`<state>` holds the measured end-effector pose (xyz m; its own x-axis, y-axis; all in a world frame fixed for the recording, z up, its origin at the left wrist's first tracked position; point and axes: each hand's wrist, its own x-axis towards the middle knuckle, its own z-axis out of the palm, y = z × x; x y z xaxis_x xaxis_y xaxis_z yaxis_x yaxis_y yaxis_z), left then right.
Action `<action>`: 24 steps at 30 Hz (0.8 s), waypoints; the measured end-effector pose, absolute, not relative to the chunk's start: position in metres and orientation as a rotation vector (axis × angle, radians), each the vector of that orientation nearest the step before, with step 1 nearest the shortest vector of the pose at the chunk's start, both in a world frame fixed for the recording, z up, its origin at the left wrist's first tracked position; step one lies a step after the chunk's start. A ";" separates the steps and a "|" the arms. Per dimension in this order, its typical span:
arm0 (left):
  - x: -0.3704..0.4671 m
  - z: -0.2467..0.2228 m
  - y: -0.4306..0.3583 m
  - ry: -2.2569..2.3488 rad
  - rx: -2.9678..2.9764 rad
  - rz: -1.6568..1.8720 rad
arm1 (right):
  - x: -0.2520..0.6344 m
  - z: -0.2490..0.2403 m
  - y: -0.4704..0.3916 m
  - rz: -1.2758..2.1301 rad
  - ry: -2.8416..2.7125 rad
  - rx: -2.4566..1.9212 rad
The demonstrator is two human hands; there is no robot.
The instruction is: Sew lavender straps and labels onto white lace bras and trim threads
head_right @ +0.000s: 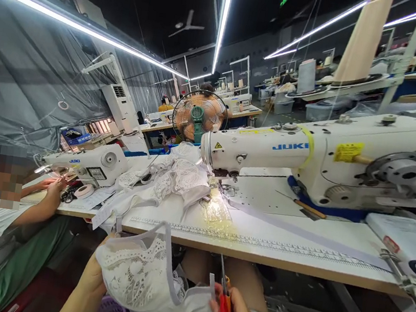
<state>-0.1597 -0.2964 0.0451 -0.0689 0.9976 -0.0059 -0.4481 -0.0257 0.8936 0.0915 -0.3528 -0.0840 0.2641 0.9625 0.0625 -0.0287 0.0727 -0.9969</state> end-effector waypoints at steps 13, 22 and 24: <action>-0.108 -0.003 -0.285 0.980 0.886 0.951 | 0.115 0.020 -0.363 1.210 -0.908 -0.917; -0.098 -0.017 -0.266 1.011 0.627 0.881 | 0.131 0.010 -0.338 1.199 -0.726 -0.870; -0.098 -0.025 -0.261 1.043 0.587 0.829 | 0.134 0.009 -0.333 1.227 -0.682 -0.853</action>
<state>-0.0978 -0.2615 -0.0255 0.2587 0.8211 -0.5088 -0.3100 0.5694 0.7613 0.1336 -0.3332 0.0090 0.2169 0.9762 -0.0021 -0.5141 0.1124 -0.8504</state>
